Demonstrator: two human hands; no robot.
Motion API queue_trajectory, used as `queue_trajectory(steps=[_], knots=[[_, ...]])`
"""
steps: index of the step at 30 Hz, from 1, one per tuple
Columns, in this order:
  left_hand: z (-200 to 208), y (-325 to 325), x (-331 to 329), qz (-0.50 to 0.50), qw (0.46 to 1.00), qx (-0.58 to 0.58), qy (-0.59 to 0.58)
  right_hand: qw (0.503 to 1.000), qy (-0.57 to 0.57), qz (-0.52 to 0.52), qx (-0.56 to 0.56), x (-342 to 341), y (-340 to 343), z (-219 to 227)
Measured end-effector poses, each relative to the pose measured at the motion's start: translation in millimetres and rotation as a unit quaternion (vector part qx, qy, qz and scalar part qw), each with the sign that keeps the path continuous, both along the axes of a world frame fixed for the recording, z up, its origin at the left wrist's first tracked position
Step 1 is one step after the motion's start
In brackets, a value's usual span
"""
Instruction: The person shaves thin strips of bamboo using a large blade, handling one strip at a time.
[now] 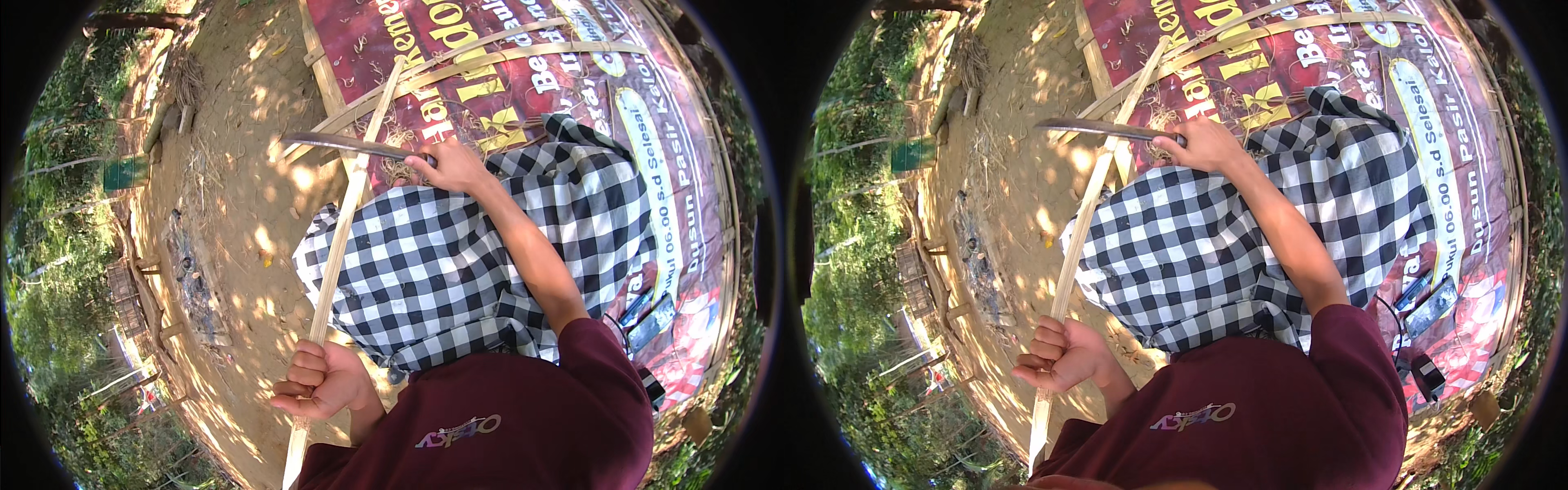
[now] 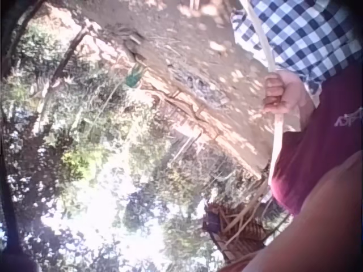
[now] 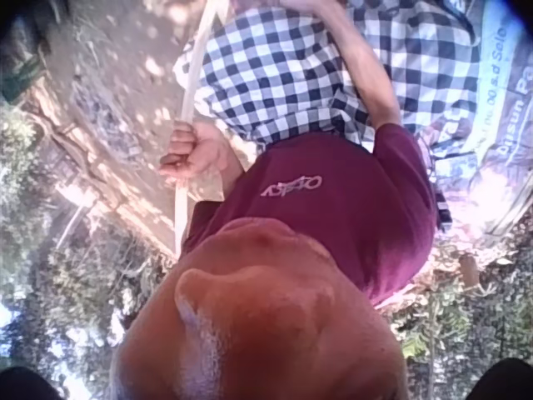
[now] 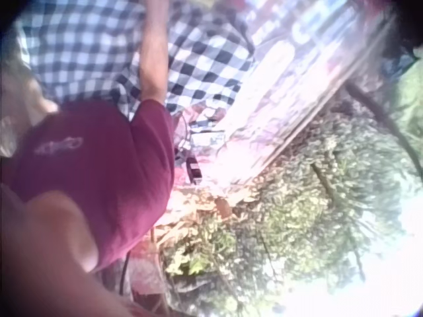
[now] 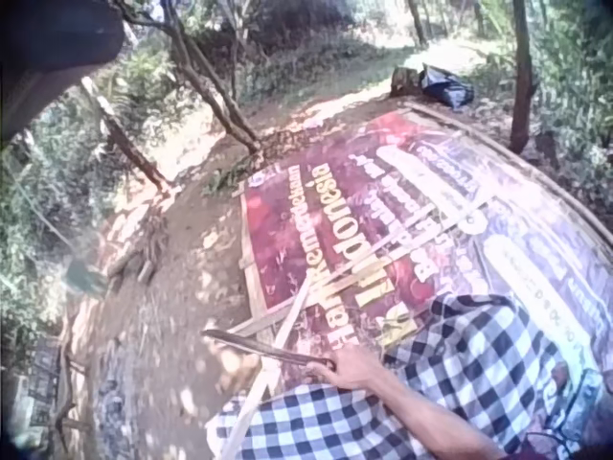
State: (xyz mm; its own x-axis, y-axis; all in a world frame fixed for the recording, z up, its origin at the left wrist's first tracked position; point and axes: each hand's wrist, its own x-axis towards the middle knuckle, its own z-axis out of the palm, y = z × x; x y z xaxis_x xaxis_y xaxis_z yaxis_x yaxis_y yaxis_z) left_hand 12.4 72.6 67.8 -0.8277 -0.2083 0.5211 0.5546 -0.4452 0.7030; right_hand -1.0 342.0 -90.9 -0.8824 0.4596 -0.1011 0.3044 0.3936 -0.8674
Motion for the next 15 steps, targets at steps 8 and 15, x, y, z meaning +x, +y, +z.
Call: queue_trajectory(steps=[8, 15], knots=[[-6.5, -24.2, -11.8, -0.215, 0.958, -0.106, 0.160, 0.993, -0.058, -0.106, -0.002, -12.8, 17.8, -34.3], [-7.5, -26.6, -21.2, -0.201, 0.959, -0.098, 0.172, 0.997, 0.082, 0.003, 0.012, -4.5, -10.0, -28.0]])
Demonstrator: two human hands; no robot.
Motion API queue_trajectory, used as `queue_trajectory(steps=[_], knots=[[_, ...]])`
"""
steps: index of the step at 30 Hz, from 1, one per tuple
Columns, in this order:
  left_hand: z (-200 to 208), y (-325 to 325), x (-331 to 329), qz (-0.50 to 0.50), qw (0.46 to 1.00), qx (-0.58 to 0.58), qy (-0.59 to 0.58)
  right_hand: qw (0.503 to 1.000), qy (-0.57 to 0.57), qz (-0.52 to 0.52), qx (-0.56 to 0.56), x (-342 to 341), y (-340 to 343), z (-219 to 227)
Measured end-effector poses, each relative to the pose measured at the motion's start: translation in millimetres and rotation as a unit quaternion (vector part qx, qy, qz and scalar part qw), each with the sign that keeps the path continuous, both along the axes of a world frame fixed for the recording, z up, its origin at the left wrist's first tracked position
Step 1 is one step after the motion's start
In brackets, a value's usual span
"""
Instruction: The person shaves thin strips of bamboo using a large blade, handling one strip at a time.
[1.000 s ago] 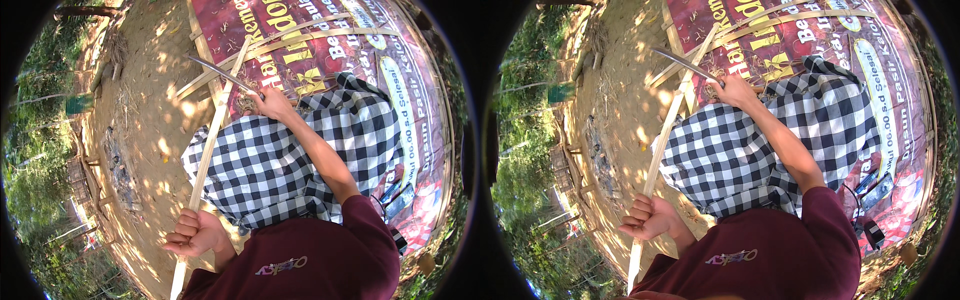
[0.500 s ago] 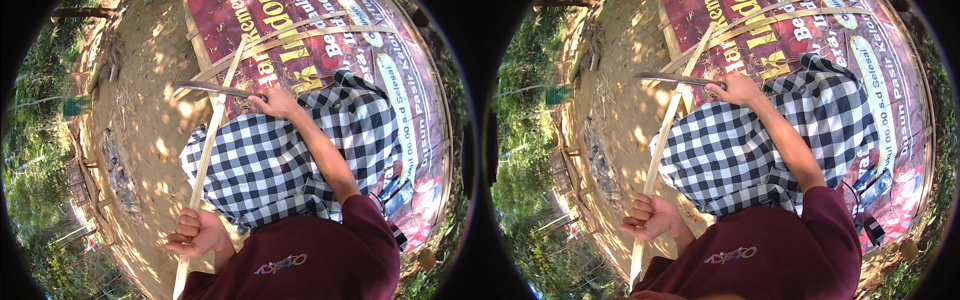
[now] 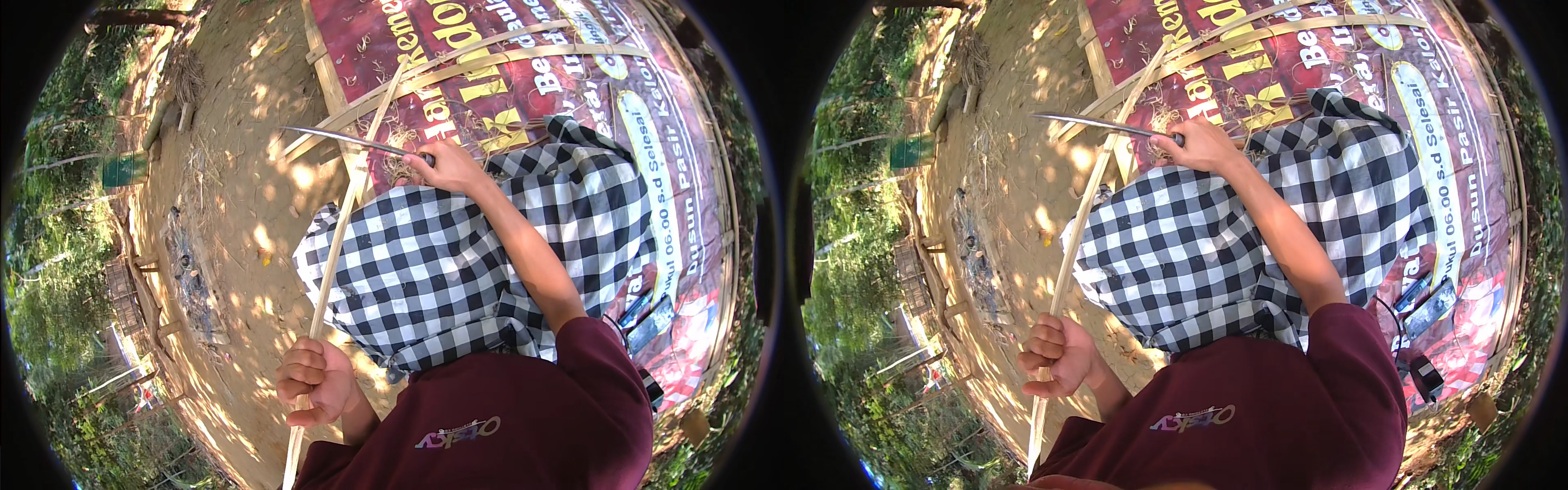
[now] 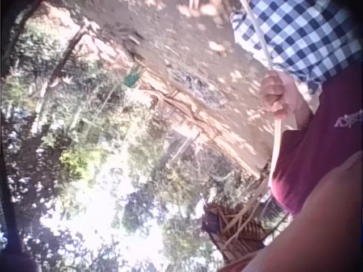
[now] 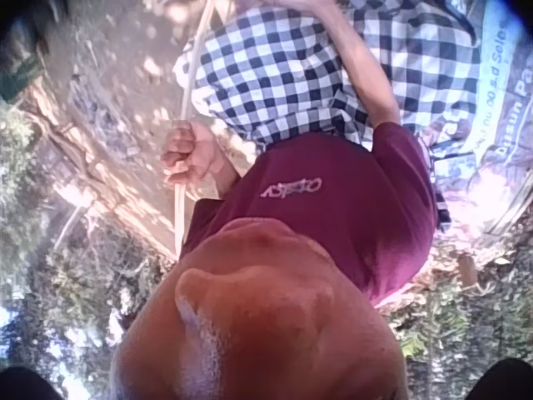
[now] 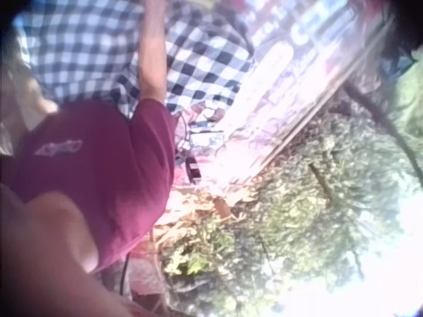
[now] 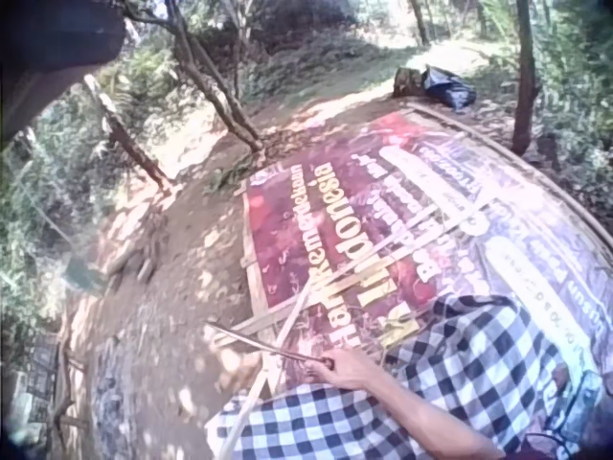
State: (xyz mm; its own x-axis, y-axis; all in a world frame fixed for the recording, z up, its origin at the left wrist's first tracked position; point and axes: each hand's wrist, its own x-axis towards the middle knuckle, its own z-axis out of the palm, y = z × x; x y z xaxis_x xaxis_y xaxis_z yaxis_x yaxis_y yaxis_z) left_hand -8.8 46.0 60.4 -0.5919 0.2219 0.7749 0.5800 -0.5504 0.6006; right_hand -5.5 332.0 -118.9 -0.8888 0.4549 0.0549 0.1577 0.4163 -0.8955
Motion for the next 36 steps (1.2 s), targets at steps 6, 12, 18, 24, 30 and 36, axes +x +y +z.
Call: queue_trajectory(steps=[6, 12, 18, 24, 30, 36], knots=[[-2.9, 2.3, 6.7, 0.008, 0.995, 0.050, -0.084, 0.993, -0.067, -0.014, 0.093, 3.6, -10.5, 15.6], [1.0, 7.8, 10.1, 0.006, 0.998, 0.025, -0.057, 0.998, -0.018, -0.022, 0.053, 3.5, -11.1, 9.4], [0.1, 1.9, 7.7, 0.019, 0.998, 0.019, -0.050, 0.999, -0.045, 0.010, 0.009, 3.6, -12.2, 26.7], [6.5, 12.7, 12.7, 0.063, 0.994, 0.036, -0.084, 0.998, -0.038, -0.047, -0.004, -3.5, -6.4, 8.8], [-0.5, 7.6, 11.7, 0.047, 0.991, 0.064, -0.106, 0.998, 0.029, 0.024, 0.042, -0.9, -14.9, 7.0], [-1.0, 6.9, 12.5, 0.054, 0.992, 0.038, -0.112, 0.993, -0.074, -0.075, -0.045, -3.9, -5.8, 0.9]])
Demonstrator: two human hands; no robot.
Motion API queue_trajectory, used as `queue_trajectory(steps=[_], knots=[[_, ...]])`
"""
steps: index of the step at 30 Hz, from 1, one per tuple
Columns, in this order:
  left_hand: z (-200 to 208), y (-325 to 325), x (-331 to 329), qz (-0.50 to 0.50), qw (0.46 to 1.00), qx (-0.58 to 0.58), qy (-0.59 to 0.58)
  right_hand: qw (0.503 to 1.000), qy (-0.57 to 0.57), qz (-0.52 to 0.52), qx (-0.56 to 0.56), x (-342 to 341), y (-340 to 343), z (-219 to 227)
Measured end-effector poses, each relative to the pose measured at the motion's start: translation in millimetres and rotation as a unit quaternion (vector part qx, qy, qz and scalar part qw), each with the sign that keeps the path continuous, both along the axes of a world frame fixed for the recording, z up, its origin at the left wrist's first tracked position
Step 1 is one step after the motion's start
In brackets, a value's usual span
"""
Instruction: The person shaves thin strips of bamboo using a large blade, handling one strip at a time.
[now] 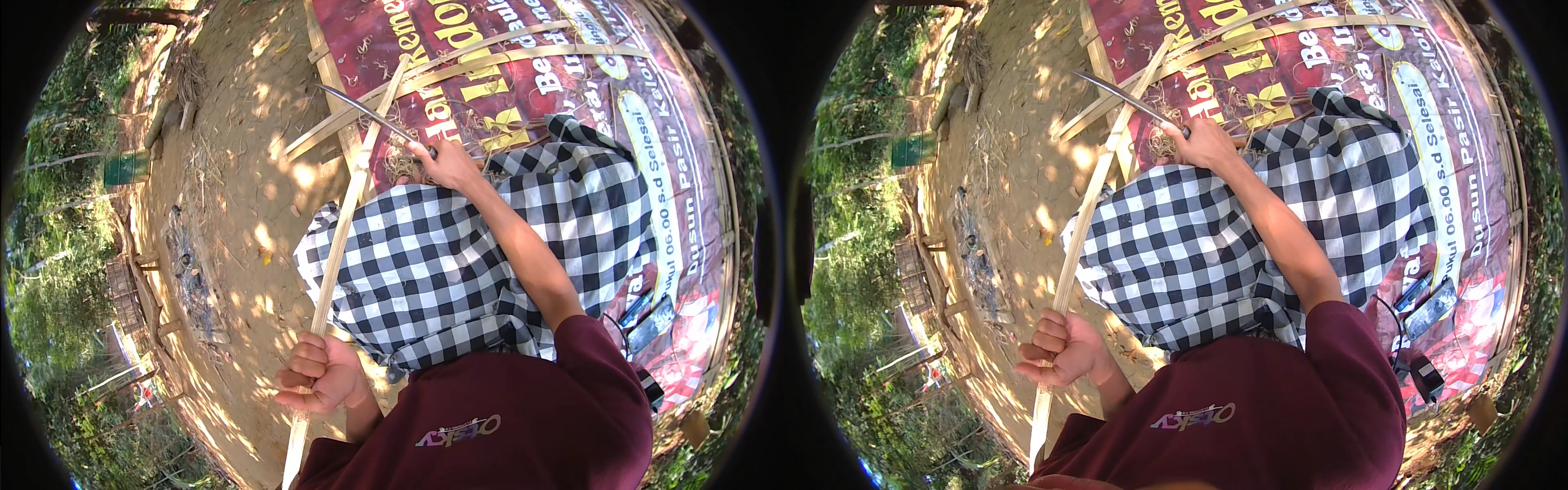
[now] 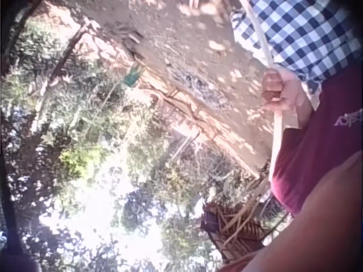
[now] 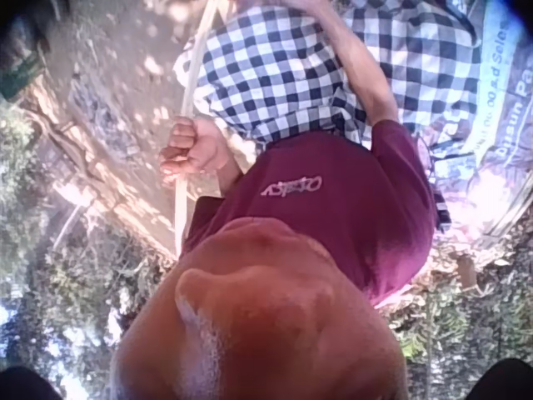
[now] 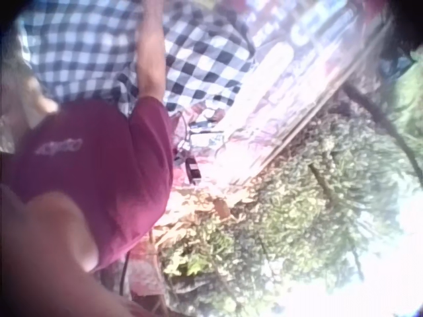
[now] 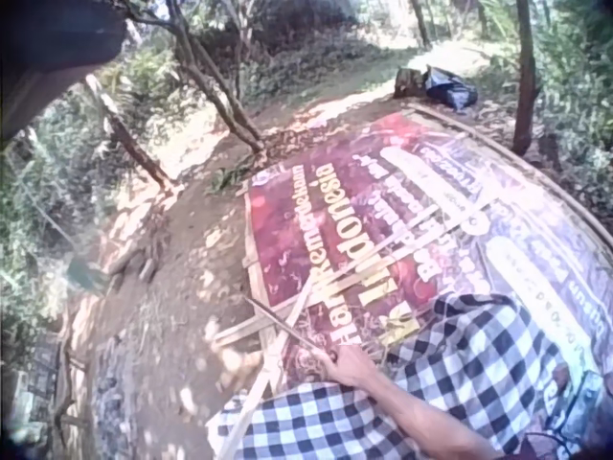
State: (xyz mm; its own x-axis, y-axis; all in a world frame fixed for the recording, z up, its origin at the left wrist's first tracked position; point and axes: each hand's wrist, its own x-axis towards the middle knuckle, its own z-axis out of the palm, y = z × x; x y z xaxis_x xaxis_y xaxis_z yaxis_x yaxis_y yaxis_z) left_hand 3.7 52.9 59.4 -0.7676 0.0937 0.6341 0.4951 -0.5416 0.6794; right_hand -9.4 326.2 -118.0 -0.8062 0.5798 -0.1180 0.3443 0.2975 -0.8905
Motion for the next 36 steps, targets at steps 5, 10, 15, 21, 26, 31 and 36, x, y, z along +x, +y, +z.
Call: queue_trajectory(steps=[5, 10, 15, 21, 26, 31, 36], knots=[[1.8, 2.7, 4.2, 0.010, 0.999, 0.022, -0.027, 0.991, 0.053, 0.101, 0.076, 8.7, -11.1, 10.3], [2.2, 4.0, 6.0, 0.066, 0.997, -0.003, -0.048, 0.999, -0.019, 0.009, 0.040, 2.2, 0.2, -3.7], [4.3, 3.5, 6.2, 0.014, 1.000, 0.007, -0.017, 0.990, 0.076, 0.064, 0.098, 9.6, 4.9, -7.7], [-1.6, 1.7, 3.0, 0.049, 0.998, -0.019, -0.035, 0.999, 0.001, -0.020, 0.044, -4.4, 5.3, -5.4], [3.8, 0.2, 6.0, 0.005, 1.000, 0.017, -0.024, 0.991, 0.027, 0.108, 0.080, 10.9, 2.7, 9.1], [3.1, 3.7, 8.3, 0.013, 0.999, 0.014, -0.027, 0.994, -0.056, -0.045, 0.080, -3.5, 2.9, -3.8], [0.4, -0.6, 6.4, -0.012, 1.000, 0.008, -0.007, 0.989, 0.048, 0.090, 0.108, 4.1, 0.6, 10.7]])
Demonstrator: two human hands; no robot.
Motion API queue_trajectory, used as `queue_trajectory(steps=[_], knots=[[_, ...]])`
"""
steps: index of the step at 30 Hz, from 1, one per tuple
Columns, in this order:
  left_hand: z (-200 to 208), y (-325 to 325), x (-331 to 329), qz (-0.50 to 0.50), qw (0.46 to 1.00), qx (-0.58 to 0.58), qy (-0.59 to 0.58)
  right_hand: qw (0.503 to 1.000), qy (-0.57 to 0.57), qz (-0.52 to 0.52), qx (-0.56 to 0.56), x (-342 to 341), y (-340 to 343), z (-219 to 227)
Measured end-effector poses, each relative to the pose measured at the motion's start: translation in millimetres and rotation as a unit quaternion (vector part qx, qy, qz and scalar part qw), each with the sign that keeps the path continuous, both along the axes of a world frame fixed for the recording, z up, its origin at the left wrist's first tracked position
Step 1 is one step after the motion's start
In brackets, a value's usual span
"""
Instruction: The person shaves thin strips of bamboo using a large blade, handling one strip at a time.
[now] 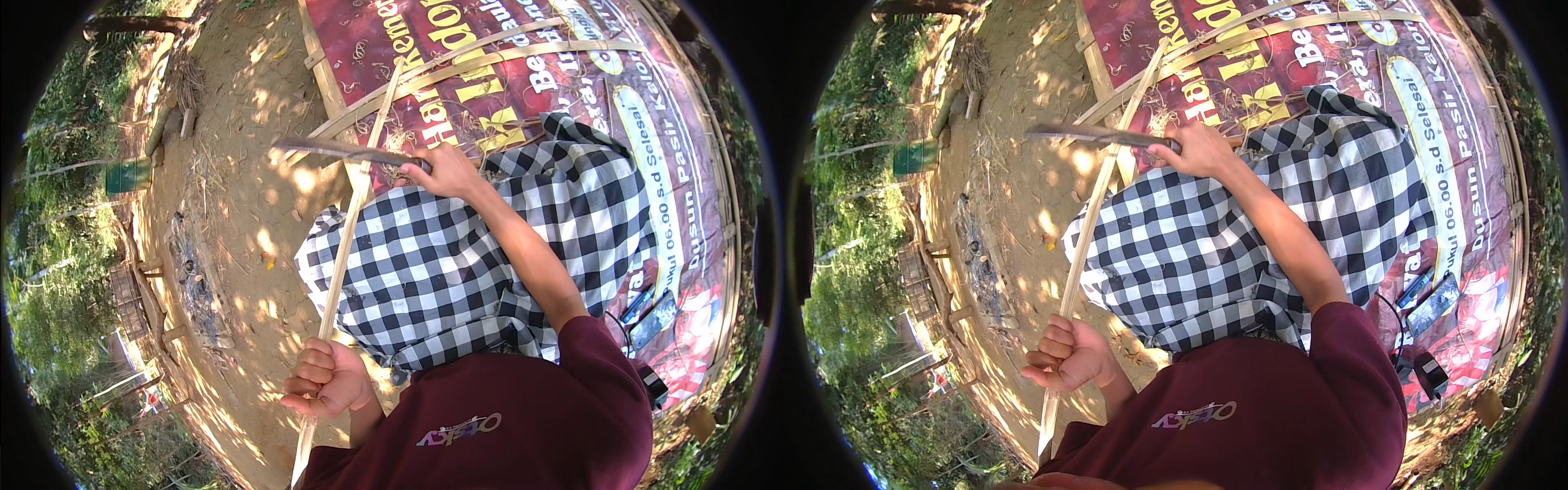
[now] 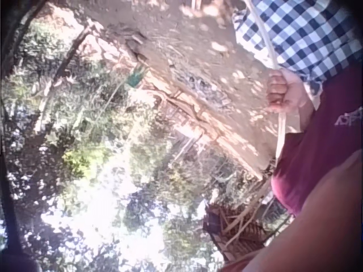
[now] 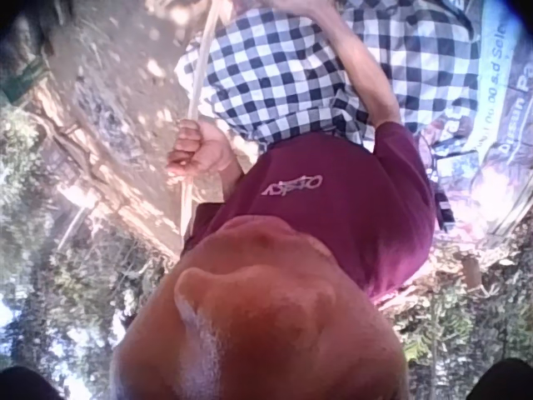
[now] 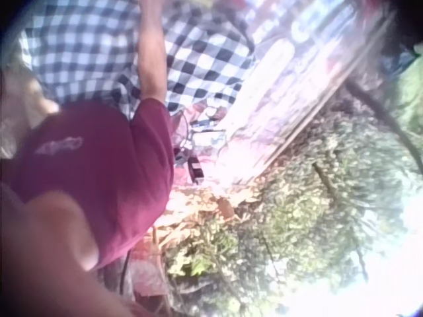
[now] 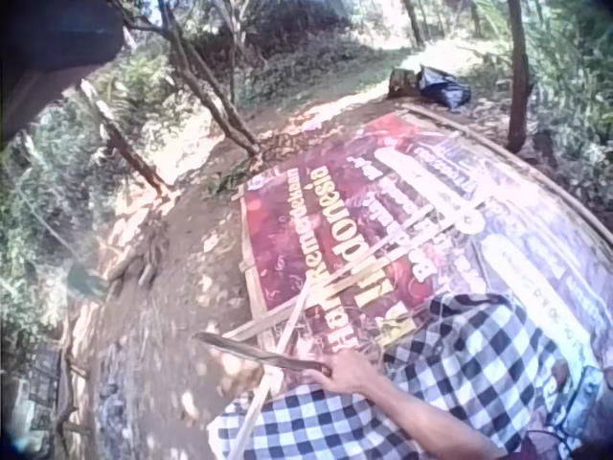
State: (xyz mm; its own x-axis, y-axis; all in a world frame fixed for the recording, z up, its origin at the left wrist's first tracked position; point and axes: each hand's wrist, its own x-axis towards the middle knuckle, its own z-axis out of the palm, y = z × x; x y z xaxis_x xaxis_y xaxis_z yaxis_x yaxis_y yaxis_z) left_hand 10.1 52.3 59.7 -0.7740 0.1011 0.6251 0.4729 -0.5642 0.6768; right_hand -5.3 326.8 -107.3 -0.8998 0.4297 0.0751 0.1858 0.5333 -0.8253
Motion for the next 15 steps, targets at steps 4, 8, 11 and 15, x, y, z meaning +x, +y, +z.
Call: queue_trajectory(steps=[4, 8, 11, 15], knots=[[5.1, 3.8, 0.6, 0.026, 0.999, -0.004, -0.031, 0.996, -0.002, -0.085, 0.020, -9.0, -3.8, -25.6], [-0.6, 1.5, 5.1, -0.054, 0.998, -0.019, 0.031, 0.989, -0.036, -0.122, -0.076, -12.8, 4.7, -11.2], [2.0, 7.5, 2.2, 0.034, 0.998, 0.017, -0.048, 0.998, 0.044, -0.041, -0.016, -9.8, -2.0, -21.0], [5.6, 9.0, 1.4, 0.057, 0.997, 0.007, -0.052, 0.997, -0.016, -0.073, -0.009, -10.0, -1.2, -13.8]])
